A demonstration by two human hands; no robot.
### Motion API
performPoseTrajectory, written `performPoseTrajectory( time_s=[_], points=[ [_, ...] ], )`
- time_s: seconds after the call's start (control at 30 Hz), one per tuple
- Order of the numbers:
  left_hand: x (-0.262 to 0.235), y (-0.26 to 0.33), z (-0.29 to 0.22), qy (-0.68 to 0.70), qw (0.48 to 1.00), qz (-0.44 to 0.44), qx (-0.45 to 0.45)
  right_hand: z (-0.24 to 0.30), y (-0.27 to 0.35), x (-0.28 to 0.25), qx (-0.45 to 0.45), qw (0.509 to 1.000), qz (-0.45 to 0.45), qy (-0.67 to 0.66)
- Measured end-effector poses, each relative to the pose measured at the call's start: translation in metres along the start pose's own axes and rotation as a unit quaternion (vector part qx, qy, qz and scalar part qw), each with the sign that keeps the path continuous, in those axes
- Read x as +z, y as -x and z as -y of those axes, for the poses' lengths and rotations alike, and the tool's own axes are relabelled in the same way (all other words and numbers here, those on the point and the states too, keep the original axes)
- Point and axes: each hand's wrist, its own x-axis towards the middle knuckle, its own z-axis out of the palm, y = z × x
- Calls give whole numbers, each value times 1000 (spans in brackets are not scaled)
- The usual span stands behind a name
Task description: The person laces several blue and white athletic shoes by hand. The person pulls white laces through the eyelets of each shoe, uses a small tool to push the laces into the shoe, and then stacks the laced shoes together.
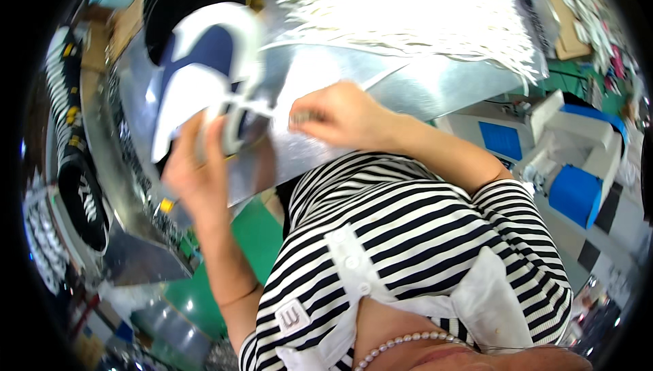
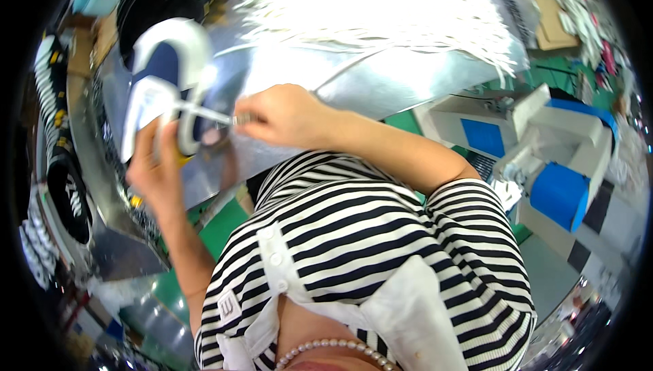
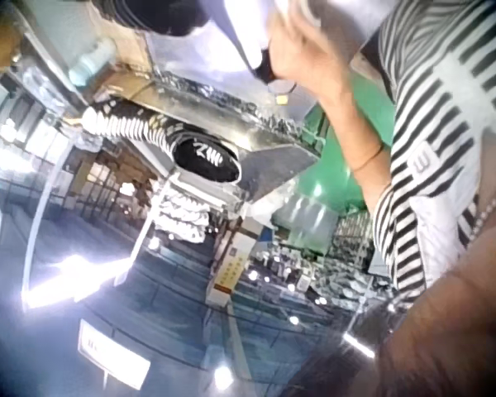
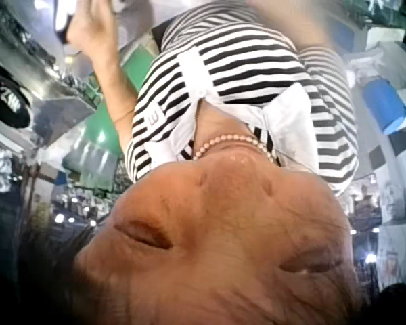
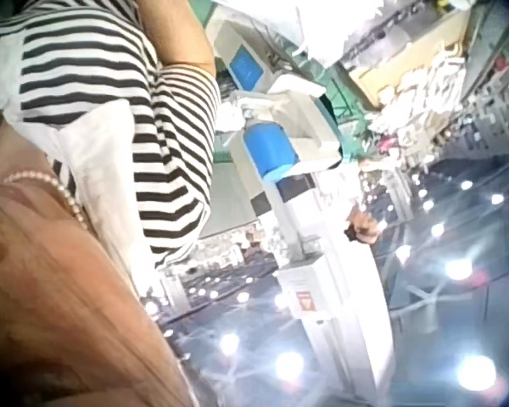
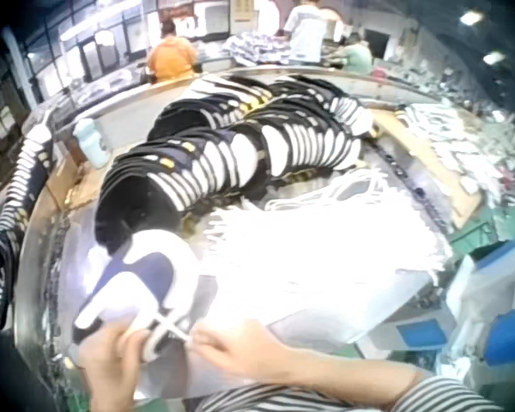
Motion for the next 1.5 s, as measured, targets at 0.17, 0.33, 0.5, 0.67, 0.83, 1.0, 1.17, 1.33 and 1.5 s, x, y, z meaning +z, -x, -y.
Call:
performPoseTrajectory(
  time_s=[0.17, 0.33, 0.5, 0.67, 0.83, 1.0, 1.17, 1.33, 1.5],
  points=[
    [-54, -41, -5, 118, 969, -186, -113, 28, 77, -46, 138, 974, 161, 83],
    [-22, -37, -32, 81, 990, 87, -80, 32, 107, -58, 121, 984, 89, -96],
    [46, -12, -30, 6, 949, 309, 67, 32, 51, -50, 182, 935, -137, -273],
    [38, -12, -27, -3, 958, 266, 105, 14, -8, -34, 108, 966, -144, -185],
    [41, -18, -47, -43, 962, 254, 95, -11, -28, -26, 91, 965, -154, -192],
    [63, -28, -48, -94, 952, 290, 11, -10, -39, -23, 141, 939, -196, -245],
    [71, -28, -39, -38, 967, 251, -32, -3, -3, -29, 171, 955, -163, -181],
    [76, -25, -38, -15, 972, 234, -16, -10, 26, -24, 122, 980, -103, -119],
    [74, -26, -36, 16, 969, 248, 1, -10, 16, -26, 133, 987, -75, -53]
  ],
)
